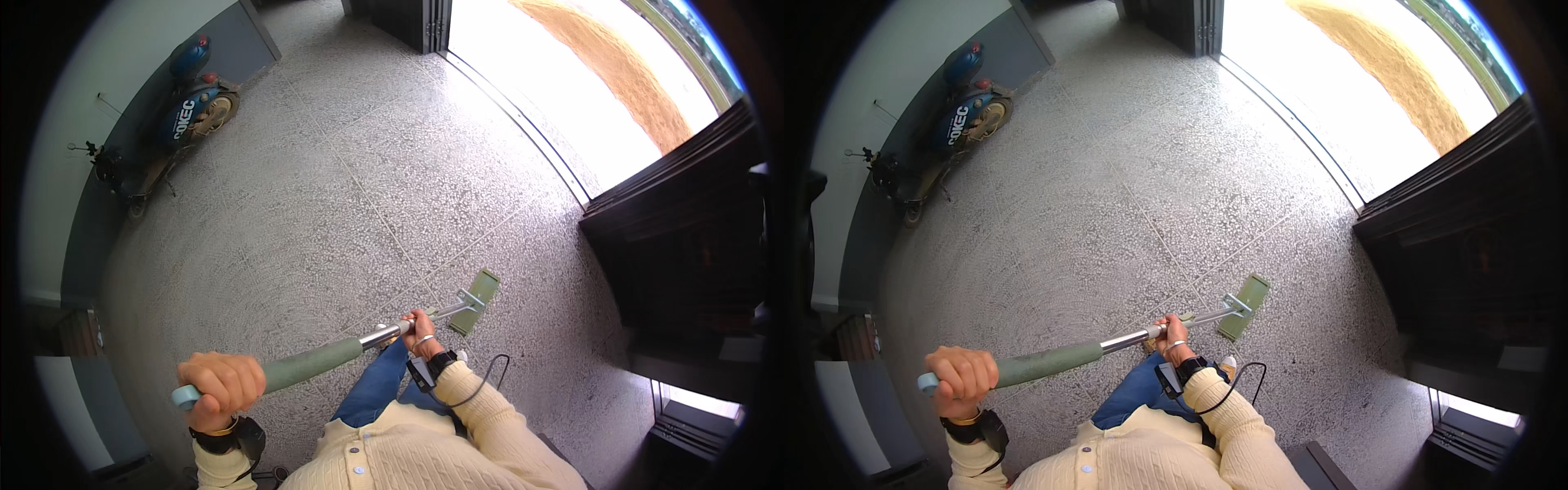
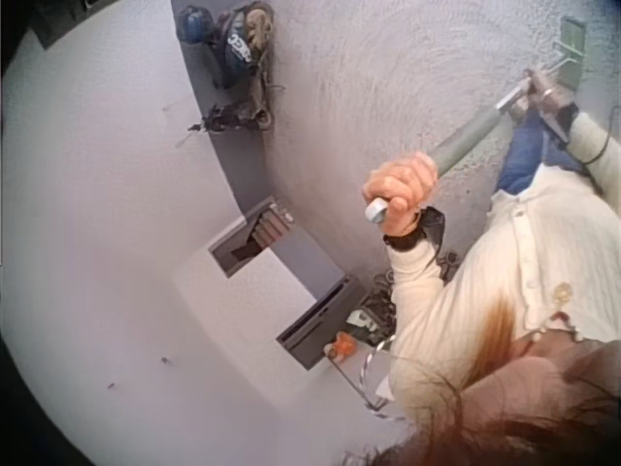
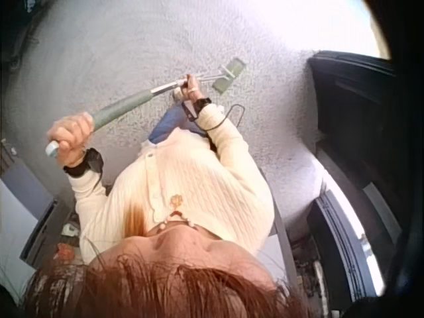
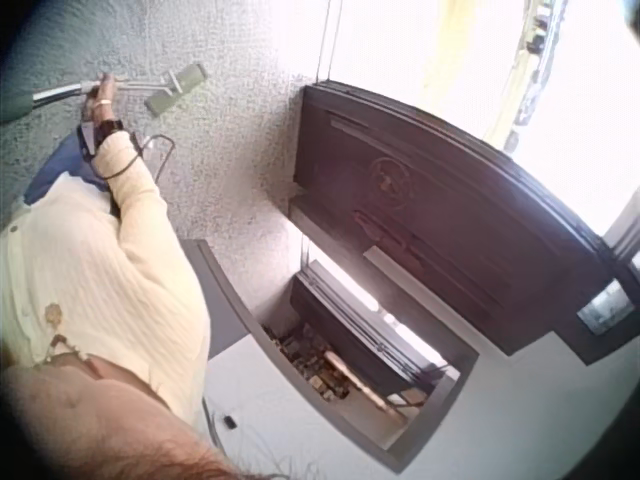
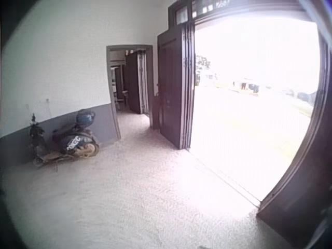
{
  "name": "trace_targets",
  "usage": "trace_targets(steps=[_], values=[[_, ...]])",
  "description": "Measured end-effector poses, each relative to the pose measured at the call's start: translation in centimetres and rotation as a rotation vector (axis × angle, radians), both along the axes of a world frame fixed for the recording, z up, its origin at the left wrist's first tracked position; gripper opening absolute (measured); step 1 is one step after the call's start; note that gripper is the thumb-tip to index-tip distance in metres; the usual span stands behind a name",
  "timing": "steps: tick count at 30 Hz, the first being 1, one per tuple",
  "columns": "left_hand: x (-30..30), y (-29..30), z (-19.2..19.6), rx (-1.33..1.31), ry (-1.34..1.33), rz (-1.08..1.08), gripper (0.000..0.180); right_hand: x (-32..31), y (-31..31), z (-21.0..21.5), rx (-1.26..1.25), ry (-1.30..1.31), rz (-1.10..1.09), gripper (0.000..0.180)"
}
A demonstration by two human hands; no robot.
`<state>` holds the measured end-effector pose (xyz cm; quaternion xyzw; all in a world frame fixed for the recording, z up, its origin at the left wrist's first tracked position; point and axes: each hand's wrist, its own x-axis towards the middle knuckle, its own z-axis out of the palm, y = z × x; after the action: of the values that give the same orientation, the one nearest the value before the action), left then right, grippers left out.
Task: The person mops the floor of a garage, bedroom, and bathroom using a flat mop. They move the mop back and forth across tiled surfaces, navigating around a parked scooter, a bed, and bathroom fixtures.
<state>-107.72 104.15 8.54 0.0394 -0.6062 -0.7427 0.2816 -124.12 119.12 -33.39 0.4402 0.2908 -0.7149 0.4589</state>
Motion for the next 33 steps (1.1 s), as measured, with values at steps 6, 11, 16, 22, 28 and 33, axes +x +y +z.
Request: trace_targets(steps=[6,11,16,22,28,33], values=[[4.7,-8.1,6.1,-0.201,-0.018,0.131,0.038,4.4,-19.2,4.6,-0.181,-0.068,0.206,0.012],[3.4,-12.3,6.7,-0.407,-0.174,0.181,0.035,4.6,-30.4,3.0,-0.358,-0.139,0.218,0.015],[0.4,-17.6,8.1,-0.563,-0.535,0.145,0.022,1.8,-40.5,0.7,-0.5,-0.237,0.216,0.02],[-6.0,-22.9,7.7,-0.35,-0.923,0.1,0.05,-6.2,-52.4,-2.5,-0.679,-0.421,0.282,0.02],[-6.7,-22.6,6.4,0.893,-0.959,0.741,0.047,-5.9,-55.9,-3.8,-0.526,-0.287,0.531,0.02],[-3.7,-17.5,-0.7,1.217,-1.518,0.527,0.027,-6.1,-49.6,-5.5,-0.101,-0.113,1.011,0.026]])
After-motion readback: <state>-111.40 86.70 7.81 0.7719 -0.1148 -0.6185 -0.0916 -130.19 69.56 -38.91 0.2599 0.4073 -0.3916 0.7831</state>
